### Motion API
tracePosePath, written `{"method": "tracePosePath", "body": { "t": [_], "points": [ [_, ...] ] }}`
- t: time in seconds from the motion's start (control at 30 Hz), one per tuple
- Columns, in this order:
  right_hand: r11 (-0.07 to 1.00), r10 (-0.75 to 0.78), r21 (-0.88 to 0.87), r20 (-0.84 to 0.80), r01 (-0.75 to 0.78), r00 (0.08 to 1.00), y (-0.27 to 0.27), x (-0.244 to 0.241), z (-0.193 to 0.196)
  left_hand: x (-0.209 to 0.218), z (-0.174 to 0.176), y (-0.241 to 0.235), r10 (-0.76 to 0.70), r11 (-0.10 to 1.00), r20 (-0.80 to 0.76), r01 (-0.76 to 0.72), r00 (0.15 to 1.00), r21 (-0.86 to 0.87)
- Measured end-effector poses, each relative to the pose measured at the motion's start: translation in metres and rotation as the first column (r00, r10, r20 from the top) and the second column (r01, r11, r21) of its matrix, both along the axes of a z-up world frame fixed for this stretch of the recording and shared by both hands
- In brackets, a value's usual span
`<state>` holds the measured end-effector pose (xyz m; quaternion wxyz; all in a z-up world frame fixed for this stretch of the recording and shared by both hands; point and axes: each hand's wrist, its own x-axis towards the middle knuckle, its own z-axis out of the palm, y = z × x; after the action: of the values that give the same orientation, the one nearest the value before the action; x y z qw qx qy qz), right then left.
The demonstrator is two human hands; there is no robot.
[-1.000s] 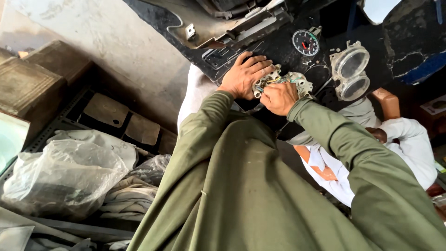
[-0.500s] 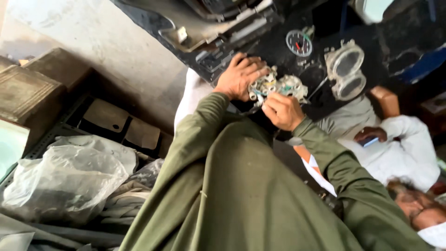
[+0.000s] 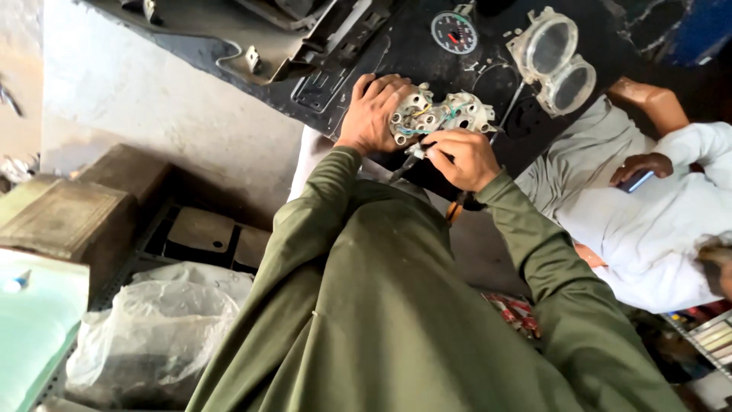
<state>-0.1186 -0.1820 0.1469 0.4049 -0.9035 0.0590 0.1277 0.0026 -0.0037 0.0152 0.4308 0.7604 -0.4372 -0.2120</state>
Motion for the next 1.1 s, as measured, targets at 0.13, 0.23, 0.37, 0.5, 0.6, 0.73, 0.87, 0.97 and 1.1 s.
{"method": "tracePosePath", "body": {
  "t": [0.13,0.23,0.37,0.5,0.6,0.73,0.87,0.97,1.1],
  "points": [
    [0.967,-0.098,-0.247,-0.12,0.066,0.988,0.021,0.011,-0.003,-0.005,0.0,-0.003,0.0,1.0,-0.001,0.0,1.0,0.002],
    [0.945,-0.1,-0.314,-0.014,0.09,0.995,0.037,0.024,-0.005,-0.009,-0.004,-0.001,0.01,0.999,0.004,-0.01,1.0,0.042],
    [0.91,0.038,-0.407,-0.107,-0.079,0.994,0.04,0.023,-0.031,-0.006,-0.002,0.001,0.022,0.999,0.002,-0.022,1.0,0.038],
    [0.874,0.111,-0.42,-0.312,-0.242,0.944,0.044,0.031,-0.04,-0.005,-0.003,0.006,0.012,0.999,-0.004,-0.012,1.0,0.036],
    [0.858,0.088,-0.437,-0.395,-0.272,0.914,0.05,0.049,-0.044,-0.008,-0.013,0.009,0.012,1.0,0.013,-0.012,1.0,0.017],
    [0.822,0.074,-0.489,-0.416,-0.292,0.906,0.057,0.052,-0.06,-0.01,-0.023,0.013,0.028,1.0,0.029,-0.028,0.999,-0.005],
    [0.81,0.032,-0.513,-0.444,-0.284,0.895,0.059,0.056,-0.057,-0.009,-0.024,0.015,0.03,0.999,0.03,-0.03,0.999,-0.019],
    [0.809,0.069,-0.497,-0.448,-0.313,0.891,0.058,0.057,-0.057,-0.007,-0.021,0.018,0.03,1.0,0.032,-0.03,0.999,-0.008],
    [0.856,0.22,-0.369,-0.375,-0.363,0.9,0.042,0.049,-0.067,-0.005,-0.021,0.017,0.019,1.0,0.016,-0.019,1.0,-0.003]
  ]
}}
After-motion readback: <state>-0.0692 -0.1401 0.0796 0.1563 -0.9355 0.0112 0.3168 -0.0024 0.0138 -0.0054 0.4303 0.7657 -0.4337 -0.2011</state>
